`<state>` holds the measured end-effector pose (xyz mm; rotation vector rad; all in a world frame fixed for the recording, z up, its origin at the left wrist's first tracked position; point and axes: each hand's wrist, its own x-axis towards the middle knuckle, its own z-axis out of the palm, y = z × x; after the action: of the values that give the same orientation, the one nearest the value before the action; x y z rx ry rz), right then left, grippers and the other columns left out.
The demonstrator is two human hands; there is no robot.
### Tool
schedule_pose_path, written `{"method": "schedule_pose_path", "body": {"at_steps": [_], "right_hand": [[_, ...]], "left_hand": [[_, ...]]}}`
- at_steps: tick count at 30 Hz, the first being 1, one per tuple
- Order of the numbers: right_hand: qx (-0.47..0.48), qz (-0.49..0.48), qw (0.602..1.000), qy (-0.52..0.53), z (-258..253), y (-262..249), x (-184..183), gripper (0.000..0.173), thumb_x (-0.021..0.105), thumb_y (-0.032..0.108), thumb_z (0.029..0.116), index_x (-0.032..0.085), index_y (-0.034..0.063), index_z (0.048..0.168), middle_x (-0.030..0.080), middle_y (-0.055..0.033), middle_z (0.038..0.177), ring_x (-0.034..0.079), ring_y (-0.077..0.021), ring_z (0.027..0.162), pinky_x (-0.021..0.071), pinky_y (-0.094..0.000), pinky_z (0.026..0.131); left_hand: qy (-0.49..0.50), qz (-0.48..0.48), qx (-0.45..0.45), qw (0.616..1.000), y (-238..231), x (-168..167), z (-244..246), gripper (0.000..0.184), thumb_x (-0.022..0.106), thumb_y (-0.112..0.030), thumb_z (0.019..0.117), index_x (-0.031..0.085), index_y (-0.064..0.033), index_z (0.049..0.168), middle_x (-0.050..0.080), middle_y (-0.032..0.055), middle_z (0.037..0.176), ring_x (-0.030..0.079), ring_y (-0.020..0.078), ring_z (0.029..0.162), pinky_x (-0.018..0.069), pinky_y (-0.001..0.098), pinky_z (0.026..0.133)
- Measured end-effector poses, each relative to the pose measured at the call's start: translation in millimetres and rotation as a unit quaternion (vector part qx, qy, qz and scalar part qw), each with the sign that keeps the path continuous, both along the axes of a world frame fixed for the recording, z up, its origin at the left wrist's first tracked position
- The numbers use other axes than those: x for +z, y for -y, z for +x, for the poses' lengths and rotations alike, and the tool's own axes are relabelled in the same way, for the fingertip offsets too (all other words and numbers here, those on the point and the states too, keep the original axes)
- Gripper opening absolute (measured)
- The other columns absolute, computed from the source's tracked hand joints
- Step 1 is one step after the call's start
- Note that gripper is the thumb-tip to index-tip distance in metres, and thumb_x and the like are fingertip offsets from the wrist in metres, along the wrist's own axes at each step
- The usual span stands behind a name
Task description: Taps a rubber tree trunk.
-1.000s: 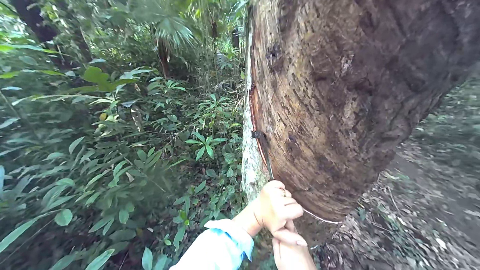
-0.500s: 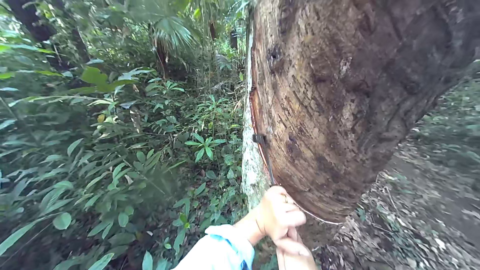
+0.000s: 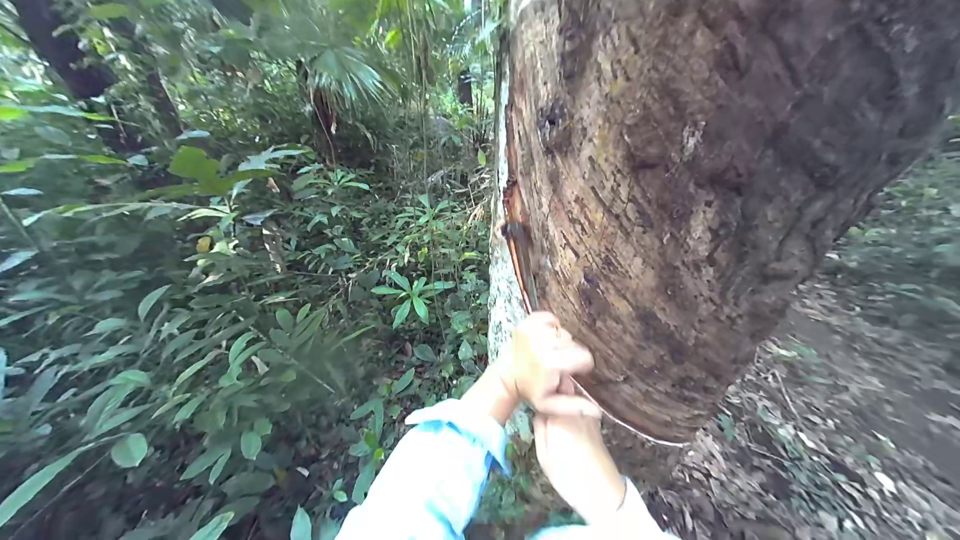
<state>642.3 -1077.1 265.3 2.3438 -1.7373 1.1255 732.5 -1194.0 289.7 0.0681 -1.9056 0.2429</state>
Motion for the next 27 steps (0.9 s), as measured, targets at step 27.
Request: {"method": "schedule_pose_path", "body": {"at_steps": [27], "right_hand": [[-0.011,0.095,0.995,0.018,-17.0,14.9,6.1,0.03,0.051,0.002,0.0993,0.065,-0.0082,0.123,0.07,-0.0278,0.111,0.072,-0.0413,0.102,0.0579,-0.0551,0.087]], "left_hand": [[0.01,-0.039,0.064,0.997,10.4,-5.3,-17.2,0.075,0.021,-0.064,0.1026,0.056,-0.0105,0.063,0.051,0.0051,0.049,0.05,0.0194,0.046,0.0441,0.036,0.062]]}}
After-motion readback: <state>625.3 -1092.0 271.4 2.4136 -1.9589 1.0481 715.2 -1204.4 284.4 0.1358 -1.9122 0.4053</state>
